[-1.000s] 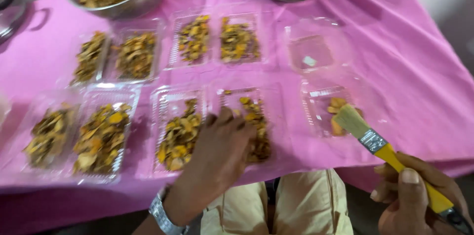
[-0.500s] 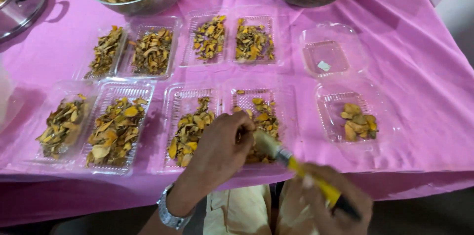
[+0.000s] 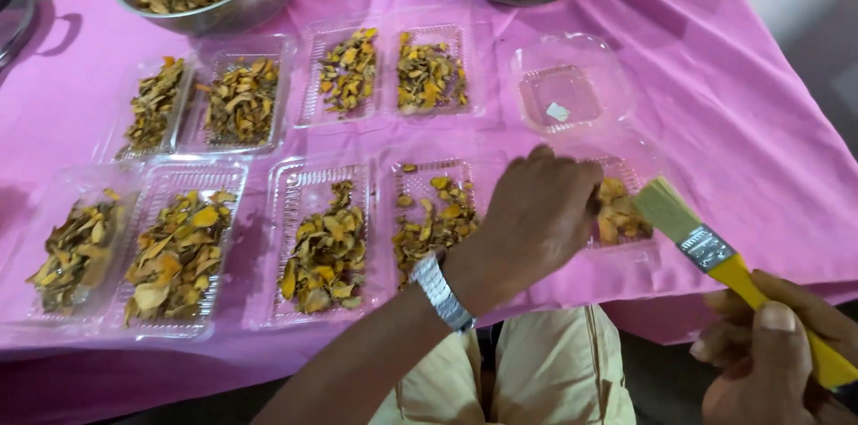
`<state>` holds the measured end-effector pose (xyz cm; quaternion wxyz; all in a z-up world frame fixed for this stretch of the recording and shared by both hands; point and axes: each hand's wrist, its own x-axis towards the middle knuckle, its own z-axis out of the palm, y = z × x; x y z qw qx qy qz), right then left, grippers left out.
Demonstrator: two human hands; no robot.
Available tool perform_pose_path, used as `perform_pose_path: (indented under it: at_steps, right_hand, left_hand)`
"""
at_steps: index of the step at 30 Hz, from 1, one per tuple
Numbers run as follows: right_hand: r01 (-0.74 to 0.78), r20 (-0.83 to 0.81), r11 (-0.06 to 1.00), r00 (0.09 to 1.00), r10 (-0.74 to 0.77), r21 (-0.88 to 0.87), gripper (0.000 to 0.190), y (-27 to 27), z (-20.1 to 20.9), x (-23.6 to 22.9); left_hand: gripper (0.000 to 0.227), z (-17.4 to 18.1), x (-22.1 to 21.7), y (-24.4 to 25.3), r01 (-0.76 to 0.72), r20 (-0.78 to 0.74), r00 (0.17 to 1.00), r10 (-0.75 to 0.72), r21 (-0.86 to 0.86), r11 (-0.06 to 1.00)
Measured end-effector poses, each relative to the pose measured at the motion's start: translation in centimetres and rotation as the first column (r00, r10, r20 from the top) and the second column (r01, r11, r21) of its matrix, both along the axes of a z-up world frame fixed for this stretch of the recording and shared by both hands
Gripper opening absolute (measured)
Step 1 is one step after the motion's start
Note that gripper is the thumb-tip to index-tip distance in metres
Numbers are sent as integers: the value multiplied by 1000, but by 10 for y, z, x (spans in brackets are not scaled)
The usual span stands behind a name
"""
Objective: Cleaning and arranging dried herb slices in plastic containers using a paintbrush
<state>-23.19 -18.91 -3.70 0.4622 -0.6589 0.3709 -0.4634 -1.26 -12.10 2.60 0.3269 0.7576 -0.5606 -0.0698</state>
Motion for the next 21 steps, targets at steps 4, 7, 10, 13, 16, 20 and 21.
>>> perform_pose_path:
  at_steps: [4,7,10,13,16,20,21]
  right_hand:
    - [-17,6,1000,1000,17,17,38,2,-5,-5]
    - [-57,40,998,998,55,40,37,9,4,7]
    - [-126,38,991,992,124,53,36,23,21,25]
    - [-192,-24,976,980,195,100,38,26,17,28]
    - [-174,-50,979,982,180,103,39,42,26,28]
    - [-96,-71,990,992,104,107,31,65,54,35]
    - [-95,-72,990,992,103,105,31,67,57,35]
  left_hand:
    - [18,15,27,41,-112,103,990,100,122,986]
    - [19,9,37,107,-177,222,964,145,130,976]
    - [21,-11,27,144,-268,353,917,184,205,942]
    - [36,-24,19,151,-282,445,882,156,232,931]
    - [55,-27,22,147,-239,469,876,112,220,946]
    - [41,-19,28,145,-296,414,893,176,245,923]
    - [41,-19,30,146,-294,413,893,175,244,924]
